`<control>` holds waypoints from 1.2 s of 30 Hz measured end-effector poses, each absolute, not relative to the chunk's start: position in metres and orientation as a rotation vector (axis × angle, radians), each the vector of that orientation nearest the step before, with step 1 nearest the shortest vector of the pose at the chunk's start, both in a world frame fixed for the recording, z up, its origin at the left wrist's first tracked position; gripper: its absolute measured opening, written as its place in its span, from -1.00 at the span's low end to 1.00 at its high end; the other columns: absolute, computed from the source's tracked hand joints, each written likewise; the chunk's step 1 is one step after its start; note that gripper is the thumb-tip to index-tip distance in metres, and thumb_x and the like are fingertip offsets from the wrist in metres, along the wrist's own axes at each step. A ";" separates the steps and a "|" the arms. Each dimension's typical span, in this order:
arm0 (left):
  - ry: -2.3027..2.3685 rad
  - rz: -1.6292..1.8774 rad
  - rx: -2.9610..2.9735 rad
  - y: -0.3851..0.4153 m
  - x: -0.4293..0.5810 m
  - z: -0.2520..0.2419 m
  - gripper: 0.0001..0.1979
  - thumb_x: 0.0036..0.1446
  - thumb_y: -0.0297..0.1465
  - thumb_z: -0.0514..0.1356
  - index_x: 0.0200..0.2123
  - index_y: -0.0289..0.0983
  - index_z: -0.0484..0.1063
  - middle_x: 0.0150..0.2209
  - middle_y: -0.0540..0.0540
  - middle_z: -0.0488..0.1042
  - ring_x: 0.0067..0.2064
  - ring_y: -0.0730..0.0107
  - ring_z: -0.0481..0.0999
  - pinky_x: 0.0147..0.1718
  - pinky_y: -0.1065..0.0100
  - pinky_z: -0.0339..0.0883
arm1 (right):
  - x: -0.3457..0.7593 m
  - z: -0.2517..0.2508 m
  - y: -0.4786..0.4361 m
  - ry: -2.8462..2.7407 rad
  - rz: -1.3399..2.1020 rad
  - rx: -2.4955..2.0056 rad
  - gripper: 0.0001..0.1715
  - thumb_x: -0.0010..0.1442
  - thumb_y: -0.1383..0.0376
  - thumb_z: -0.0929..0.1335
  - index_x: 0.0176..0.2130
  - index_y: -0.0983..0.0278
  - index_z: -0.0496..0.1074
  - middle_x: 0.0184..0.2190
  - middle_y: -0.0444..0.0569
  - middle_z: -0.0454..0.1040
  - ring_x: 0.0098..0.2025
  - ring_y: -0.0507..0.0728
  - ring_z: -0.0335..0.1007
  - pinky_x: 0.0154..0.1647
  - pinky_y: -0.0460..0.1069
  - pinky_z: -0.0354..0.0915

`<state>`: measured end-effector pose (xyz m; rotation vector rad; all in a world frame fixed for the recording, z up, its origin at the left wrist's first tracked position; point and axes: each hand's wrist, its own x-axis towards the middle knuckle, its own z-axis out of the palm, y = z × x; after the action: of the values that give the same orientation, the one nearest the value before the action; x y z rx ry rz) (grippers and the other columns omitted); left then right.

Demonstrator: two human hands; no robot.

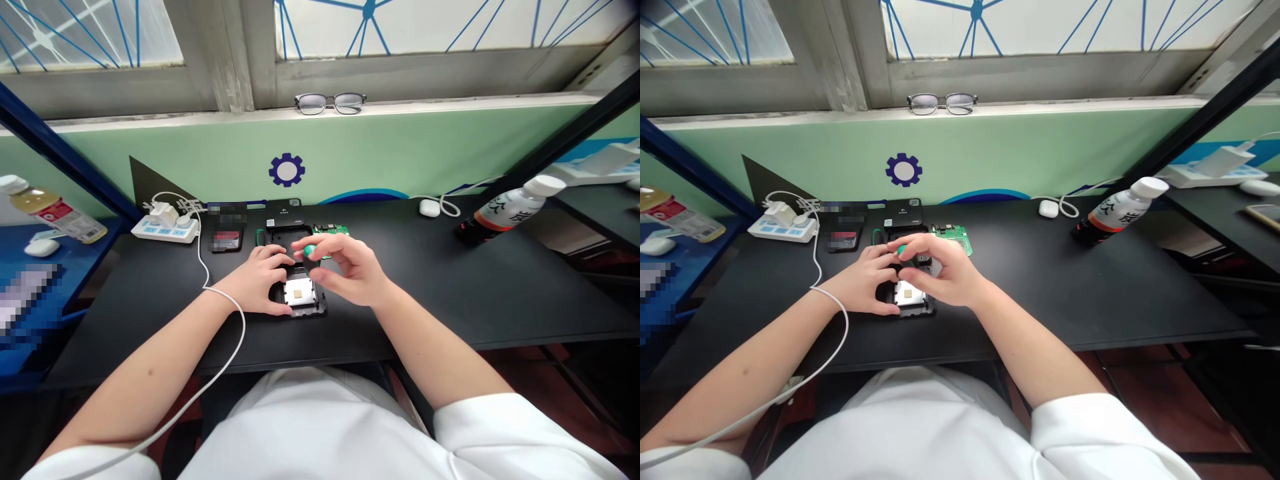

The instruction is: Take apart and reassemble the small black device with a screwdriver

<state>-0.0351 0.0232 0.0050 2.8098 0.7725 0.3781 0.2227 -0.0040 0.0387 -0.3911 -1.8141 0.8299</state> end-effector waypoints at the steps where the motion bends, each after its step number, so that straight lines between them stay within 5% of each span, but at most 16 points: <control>1: 0.770 0.377 2.808 0.023 -0.035 0.005 -0.55 0.02 0.00 0.54 -0.20 -0.22 0.65 0.28 -0.28 0.53 0.41 -0.40 0.28 0.34 -0.35 0.20 | 0.221 0.037 -0.006 -1.772 0.856 -0.416 -0.76 0.36 0.26 0.53 -0.05 0.14 0.45 0.06 0.05 0.68 -0.02 0.17 0.71 0.02 0.13 0.65; 8: 0.775 0.365 2.839 0.022 -0.035 0.007 -0.55 0.03 -0.01 0.55 -0.25 -0.23 0.61 0.27 -0.30 0.54 0.40 -0.41 0.28 0.29 -0.35 0.25 | 0.223 0.039 -0.006 -1.875 0.889 -0.437 -0.73 0.56 0.23 0.30 0.19 0.09 0.45 0.38 0.11 0.49 0.32 0.23 0.55 0.27 0.23 0.56; 15: 0.770 0.377 2.855 0.021 -0.035 0.008 -0.53 0.03 0.01 0.54 -0.24 -0.25 0.62 0.22 -0.32 0.56 0.38 -0.38 0.32 0.30 -0.33 0.26 | 0.224 0.039 -0.001 -1.881 0.448 -0.522 -0.59 0.56 0.33 0.24 0.13 0.06 0.63 0.00 0.06 0.52 -0.05 0.14 0.59 -0.18 0.07 0.59; 20: 0.774 0.368 2.841 0.021 -0.035 0.007 -0.53 0.05 0.01 0.54 -0.22 -0.25 0.62 0.24 -0.33 0.54 0.40 -0.40 0.30 0.31 -0.36 0.23 | 0.212 0.028 -0.007 -1.736 0.556 -0.492 -0.74 0.52 0.32 0.34 0.12 0.09 0.54 0.11 0.07 0.64 0.13 0.21 0.65 0.05 0.16 0.62; 24: 0.774 0.368 2.820 0.021 -0.035 0.007 -0.54 0.04 0.01 0.53 -0.21 -0.22 0.63 0.25 -0.31 0.54 0.41 -0.39 0.28 0.32 -0.35 0.22 | 0.205 0.020 -0.013 -1.629 0.689 -0.542 -0.60 0.35 0.29 0.54 0.08 0.07 0.39 0.16 0.04 0.66 -0.05 0.16 0.74 0.02 0.15 0.65; 30: 0.741 0.387 2.825 0.021 -0.038 0.010 -0.57 0.11 0.00 0.49 -0.20 -0.23 0.62 0.26 -0.32 0.53 0.39 -0.35 0.31 0.31 -0.33 0.23 | 0.204 0.020 -0.012 -1.608 0.729 -0.589 -0.69 0.52 0.21 0.33 0.21 0.05 0.41 0.37 0.12 0.47 0.23 0.26 0.61 0.16 0.25 0.60; 33: 0.743 0.392 2.830 0.021 -0.039 0.012 -0.64 0.21 -0.06 0.42 -0.15 -0.23 0.63 0.26 -0.33 0.53 0.39 -0.32 0.31 0.31 -0.31 0.24 | 0.206 0.022 -0.010 -1.640 0.487 -0.627 -0.69 0.51 0.26 0.30 0.14 0.06 0.55 0.26 0.10 0.45 0.19 0.26 0.53 0.13 0.25 0.56; 36: 0.754 0.397 2.835 0.021 -0.038 0.011 -0.66 0.24 -0.09 0.38 -0.13 -0.23 0.64 0.26 -0.34 0.54 0.38 -0.33 0.32 0.31 -0.32 0.25 | 0.209 0.024 -0.010 -1.647 0.351 -0.652 -0.60 0.50 0.34 0.28 0.12 0.02 0.62 0.03 0.05 0.41 -0.02 0.18 0.50 -0.12 0.12 0.54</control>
<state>-0.0383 0.0209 0.0114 2.8348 0.7543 0.3974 0.2086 -0.0098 0.0243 -0.6523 -1.6471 0.3513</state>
